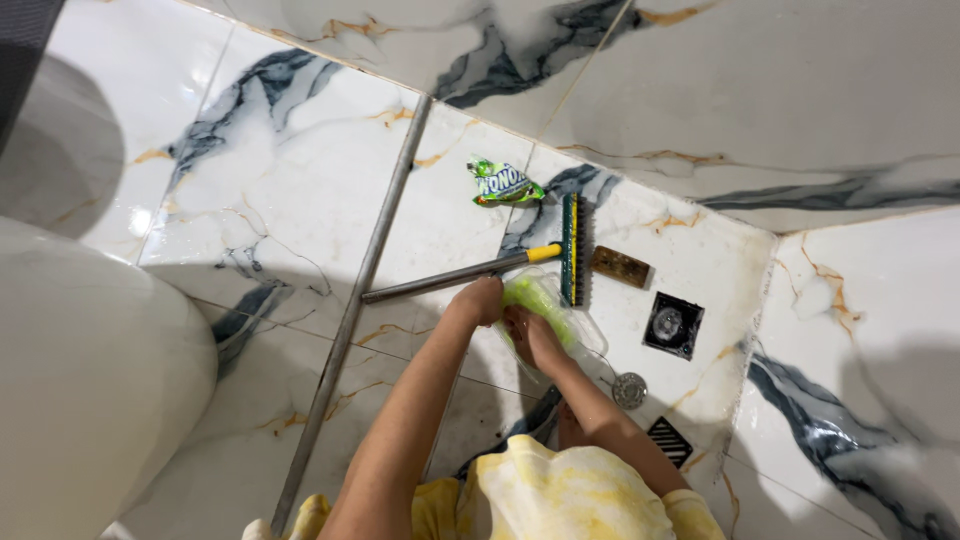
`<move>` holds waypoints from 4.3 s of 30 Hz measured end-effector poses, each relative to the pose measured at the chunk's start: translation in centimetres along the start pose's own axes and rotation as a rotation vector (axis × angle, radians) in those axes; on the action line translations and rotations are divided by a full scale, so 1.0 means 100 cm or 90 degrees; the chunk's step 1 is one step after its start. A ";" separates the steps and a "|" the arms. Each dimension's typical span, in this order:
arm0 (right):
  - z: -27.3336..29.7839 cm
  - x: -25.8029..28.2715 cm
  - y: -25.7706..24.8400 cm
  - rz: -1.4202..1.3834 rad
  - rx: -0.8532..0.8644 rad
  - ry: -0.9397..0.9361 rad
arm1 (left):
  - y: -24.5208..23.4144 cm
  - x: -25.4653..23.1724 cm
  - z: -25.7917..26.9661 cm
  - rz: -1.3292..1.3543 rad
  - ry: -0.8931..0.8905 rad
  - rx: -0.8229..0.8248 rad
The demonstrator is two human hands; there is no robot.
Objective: The person cleans the bathroom floor and wall corners using a long-handled brush and a small handheld scrubber. They repeatedly scrub the grout lines and floor tiles, occasionally dipping the tools into a bucket of water and a container of cleaning solution.
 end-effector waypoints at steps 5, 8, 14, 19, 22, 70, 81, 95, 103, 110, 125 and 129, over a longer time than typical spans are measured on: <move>-0.010 -0.013 -0.011 0.255 0.031 -0.141 | 0.004 0.009 -0.007 0.008 -0.010 -0.006; 0.006 -0.014 -0.046 0.257 0.039 -0.177 | 0.010 0.015 -0.010 0.023 -0.013 -0.016; 0.029 0.020 -0.077 0.216 0.058 -0.113 | -0.023 -0.014 0.017 0.005 -0.046 -0.155; 0.005 0.023 -0.096 0.253 -0.027 -0.334 | -0.166 -0.079 0.080 -0.070 -0.054 -0.214; -0.016 0.038 -0.111 0.208 -0.042 -0.381 | -0.245 -0.107 0.170 -0.121 0.044 -0.369; -0.048 0.081 -0.098 -0.148 0.162 -0.153 | -0.241 0.180 0.522 0.151 -0.509 -0.559; -0.039 0.044 -0.117 -0.188 0.132 -0.112 | -0.256 0.129 0.630 0.464 -0.320 -0.767; -0.005 0.018 -0.144 -0.405 0.054 -0.106 | -0.364 -0.046 0.608 0.211 -0.056 -0.842; 0.022 0.026 -0.159 -0.647 0.025 -0.090 | -0.353 -0.103 0.451 0.295 0.079 -0.620; 0.007 0.050 -0.145 -0.789 0.014 -0.124 | -0.282 -0.136 0.270 0.246 0.315 -0.557; -0.067 0.017 -0.097 -0.983 -0.080 0.177 | -0.191 -0.138 0.175 0.058 0.269 -0.444; -0.060 0.021 -0.080 -0.747 -0.082 0.244 | -0.176 -0.127 0.168 0.016 0.197 -0.375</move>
Point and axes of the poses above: each hand's wrist, its own z-axis away from the middle knuckle, its own y-axis out of the palm, x = y × z, the point moved 1 cm from there along -z, towards the middle knuckle, and after that the axes turned 10 degrees about z, right-handed, at the moved point
